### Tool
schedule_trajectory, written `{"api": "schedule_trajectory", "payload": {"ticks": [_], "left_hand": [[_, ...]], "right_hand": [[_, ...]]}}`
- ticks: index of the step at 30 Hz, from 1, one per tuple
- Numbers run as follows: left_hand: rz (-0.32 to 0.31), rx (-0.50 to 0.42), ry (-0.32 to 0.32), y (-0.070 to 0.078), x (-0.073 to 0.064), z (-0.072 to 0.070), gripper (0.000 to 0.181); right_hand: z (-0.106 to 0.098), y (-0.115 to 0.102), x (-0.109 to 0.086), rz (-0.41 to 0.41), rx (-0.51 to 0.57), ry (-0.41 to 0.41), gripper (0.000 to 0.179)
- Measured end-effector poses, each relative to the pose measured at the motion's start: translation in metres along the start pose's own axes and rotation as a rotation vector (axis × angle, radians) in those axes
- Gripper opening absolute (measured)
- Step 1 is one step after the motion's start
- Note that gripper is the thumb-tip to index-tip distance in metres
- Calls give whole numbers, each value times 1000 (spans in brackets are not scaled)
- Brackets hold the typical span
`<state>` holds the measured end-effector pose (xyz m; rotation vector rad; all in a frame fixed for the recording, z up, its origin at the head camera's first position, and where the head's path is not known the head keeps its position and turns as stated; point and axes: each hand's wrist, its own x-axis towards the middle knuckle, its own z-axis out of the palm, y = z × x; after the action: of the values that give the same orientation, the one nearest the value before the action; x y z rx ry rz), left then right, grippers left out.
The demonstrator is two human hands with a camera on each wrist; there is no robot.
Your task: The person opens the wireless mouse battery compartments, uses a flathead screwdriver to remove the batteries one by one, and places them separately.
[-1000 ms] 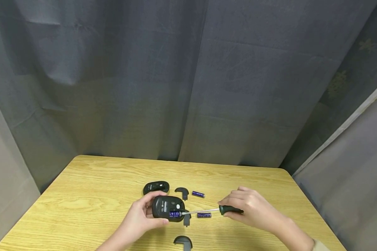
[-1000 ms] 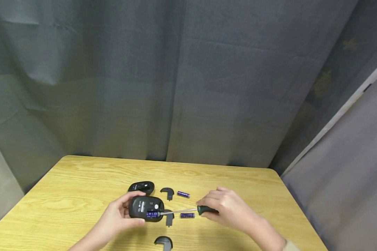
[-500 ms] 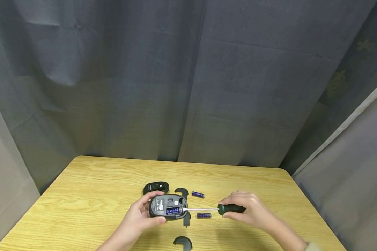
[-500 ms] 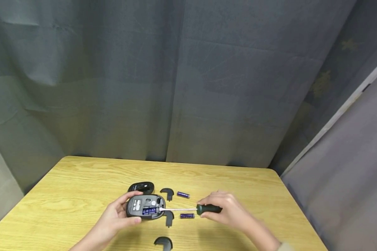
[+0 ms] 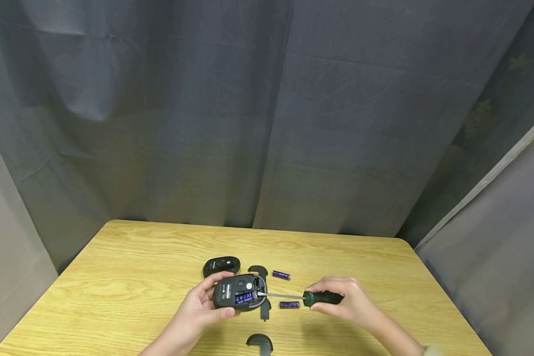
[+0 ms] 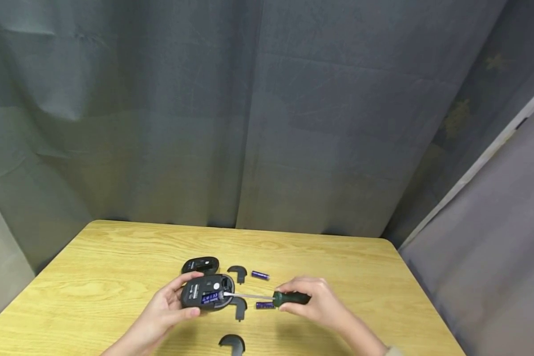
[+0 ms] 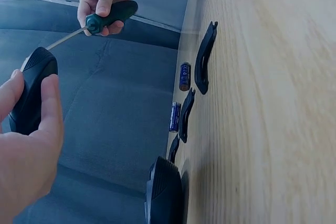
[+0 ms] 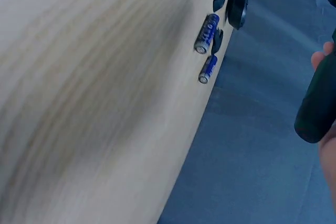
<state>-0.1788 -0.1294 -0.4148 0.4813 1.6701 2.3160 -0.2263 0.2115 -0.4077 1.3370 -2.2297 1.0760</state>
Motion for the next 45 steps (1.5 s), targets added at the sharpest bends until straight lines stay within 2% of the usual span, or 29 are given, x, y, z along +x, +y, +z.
{"api": "schedule_trajectory", "payload": {"ticks": [4, 7, 11, 15, 17, 23, 26, 30, 37, 45], "left_hand": [[-8, -44, -32, 0, 1, 1, 66], [-24, -66, -45, 0, 2, 3, 67], [-41, -72, -38, 1, 3, 5, 68], [-39, -72, -27, 2, 4, 7, 69], [-39, -67, -22, 3, 3, 7, 70], [-26, -18, -3, 1, 2, 8, 69], [-4, 23, 17, 0, 2, 7, 68], [14, 66, 38, -2, 1, 6, 66], [11, 80, 40, -3, -1, 3, 66], [16, 102, 41, -4, -1, 1, 66]], "right_hand": [[5, -1, -2, 55, 17, -2, 32], [7, -8, 0, 48, 5, 27, 32], [12, -9, 1, 6, -8, 59, 36], [14, -5, -3, 60, 0, 48, 36], [14, -6, -3, 88, 17, 40, 35], [8, -7, 1, 29, 16, 60, 39], [2, -6, 3, 30, -10, 77, 40], [-5, -3, 3, 78, -52, 82, 37], [-10, 8, 2, 133, -124, 106, 34], [-13, 26, -6, 258, -247, 138, 38]]}}
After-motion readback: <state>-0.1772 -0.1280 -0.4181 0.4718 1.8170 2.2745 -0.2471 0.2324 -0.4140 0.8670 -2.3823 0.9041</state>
